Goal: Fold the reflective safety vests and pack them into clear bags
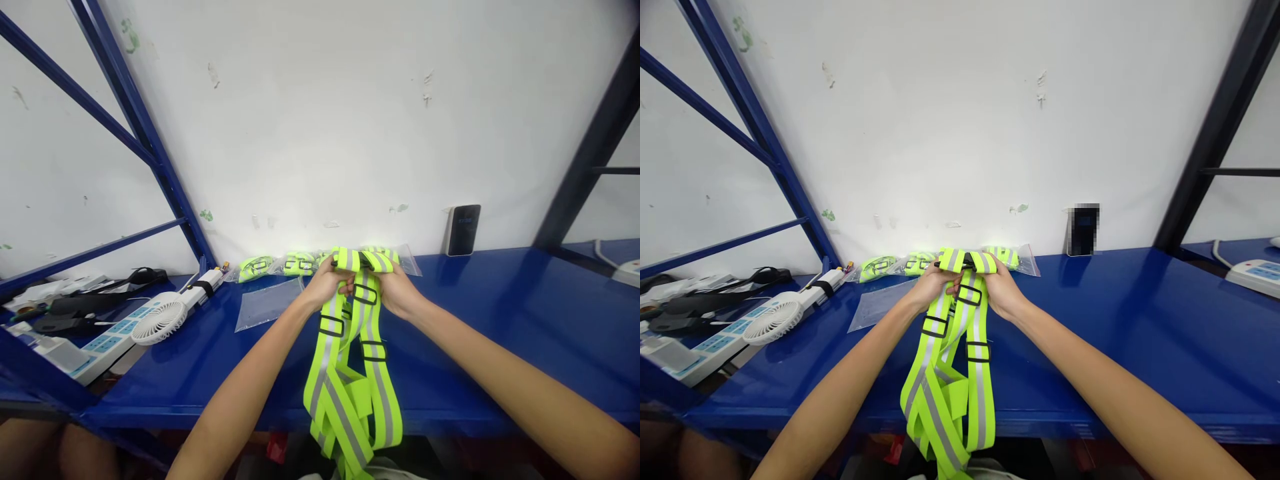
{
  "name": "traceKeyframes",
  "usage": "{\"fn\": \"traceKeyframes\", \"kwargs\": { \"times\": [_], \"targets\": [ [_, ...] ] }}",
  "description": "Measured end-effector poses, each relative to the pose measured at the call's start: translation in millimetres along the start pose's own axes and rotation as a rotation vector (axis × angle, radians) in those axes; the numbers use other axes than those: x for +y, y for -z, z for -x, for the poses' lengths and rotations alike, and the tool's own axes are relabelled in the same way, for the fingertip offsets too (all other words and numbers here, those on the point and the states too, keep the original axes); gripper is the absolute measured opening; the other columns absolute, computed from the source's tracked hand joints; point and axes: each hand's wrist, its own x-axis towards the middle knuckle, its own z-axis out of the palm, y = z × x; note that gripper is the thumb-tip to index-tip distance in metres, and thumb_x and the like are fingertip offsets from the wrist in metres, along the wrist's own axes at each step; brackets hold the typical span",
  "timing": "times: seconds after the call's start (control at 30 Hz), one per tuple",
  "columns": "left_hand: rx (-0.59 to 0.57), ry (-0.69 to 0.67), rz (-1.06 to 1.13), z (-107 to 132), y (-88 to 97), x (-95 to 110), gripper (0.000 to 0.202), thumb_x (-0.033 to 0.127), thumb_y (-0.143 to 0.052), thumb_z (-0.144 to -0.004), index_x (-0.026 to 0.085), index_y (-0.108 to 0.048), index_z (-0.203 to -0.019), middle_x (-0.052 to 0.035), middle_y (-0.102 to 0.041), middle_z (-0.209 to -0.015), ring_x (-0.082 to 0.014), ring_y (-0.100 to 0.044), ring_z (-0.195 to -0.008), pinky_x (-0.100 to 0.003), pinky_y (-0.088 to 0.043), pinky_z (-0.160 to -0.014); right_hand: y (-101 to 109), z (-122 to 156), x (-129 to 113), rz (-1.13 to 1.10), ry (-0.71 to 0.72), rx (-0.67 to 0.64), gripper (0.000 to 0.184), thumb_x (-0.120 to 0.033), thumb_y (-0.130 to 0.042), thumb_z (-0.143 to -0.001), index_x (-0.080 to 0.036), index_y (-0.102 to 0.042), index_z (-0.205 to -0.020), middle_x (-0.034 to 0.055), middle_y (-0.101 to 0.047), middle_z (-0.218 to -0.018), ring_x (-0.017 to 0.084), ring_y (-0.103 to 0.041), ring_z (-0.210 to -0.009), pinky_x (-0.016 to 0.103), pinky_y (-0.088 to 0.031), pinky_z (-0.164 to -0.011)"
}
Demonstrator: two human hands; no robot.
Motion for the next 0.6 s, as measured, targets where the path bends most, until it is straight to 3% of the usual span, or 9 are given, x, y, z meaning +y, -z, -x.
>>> {"fn": "traceKeyframes", "kwargs": {
  "times": [0.1, 0.2, 0.37, 0.47, 0.6],
  "targets": [
    [-0.016, 0.02, 0.085, 0.1, -0.4, 0.4, 0.011, 0.026, -0.061, -0.076, 0.018, -0.054, -0.076, 0.0022, -0.051, -0.058, -0.0076, -0.04, -0.042, -0.025, -0.036, -0.047, -0.6, -1.2, -1.8, -0.079, -0.067, 0.028, 0.017, -0.024, -0.067, -0.075, -0.023, -0.062, -0.091, 0.0045, -0.07, -0.073, 0.026, -0.07, -0.069, 0.044, -0.06, -0.065],
    [-0.002, 0.019, 0.104, 0.0, -3.8, -2.0, 0.02, 0.039, -0.052, -0.085, 0.019, -0.053, -0.086, 0.0021, -0.051, -0.06, -0.0089, -0.042, -0.044, -0.025, -0.035, -0.047, 1.7, -2.2, -3.5, -0.08, -0.129, -0.014, 0.002, -0.022, -0.062, -0.079, -0.021, -0.061, -0.08, 0.0053, -0.068, -0.068, 0.024, -0.068, -0.064, 0.043, -0.06, -0.064],
    [0.007, -0.064, -0.022, 0.9, -6.6, -3.6, 0.029, 0.048, -0.054, -0.088, 0.019, -0.051, -0.09, 0.0048, -0.047, -0.058, -0.0085, -0.042, -0.044, -0.026, -0.038, -0.05, 8.0, -4.0, -4.5, -0.101, -0.231, -0.039, 0.007, -0.022, -0.057, -0.084, -0.019, -0.063, -0.08, 0.0041, -0.067, -0.068, 0.016, -0.061, -0.055, 0.03, -0.055, -0.055],
    [0.017, -0.097, -0.095, 1.4, -5.6, -4.9, 0.024, 0.041, -0.057, -0.087, 0.019, -0.052, -0.095, 0.0043, -0.051, -0.061, -0.009, -0.045, -0.046, -0.027, -0.04, -0.051, 10.1, -4.7, -5.8, -0.15, -0.216, -0.047, 0.007, -0.025, -0.06, -0.083, -0.021, -0.062, -0.088, 0.0013, -0.065, -0.068, 0.013, -0.058, -0.053, 0.026, -0.05, -0.051],
    [0.063, -0.113, -0.121, 0.8, -6.2, -8.8, 0.011, 0.024, -0.056, -0.081, 0.019, -0.05, -0.089, 0.0049, -0.051, -0.061, -0.0082, -0.045, -0.047, -0.025, -0.04, -0.05, 7.8, -2.6, -12.7, -0.218, -0.161, 0.014, 0.025, -0.027, -0.067, -0.077, -0.027, -0.059, -0.101, -0.0041, -0.062, -0.067, 0.012, -0.054, -0.049, 0.025, -0.047, -0.048]
  ]
}}
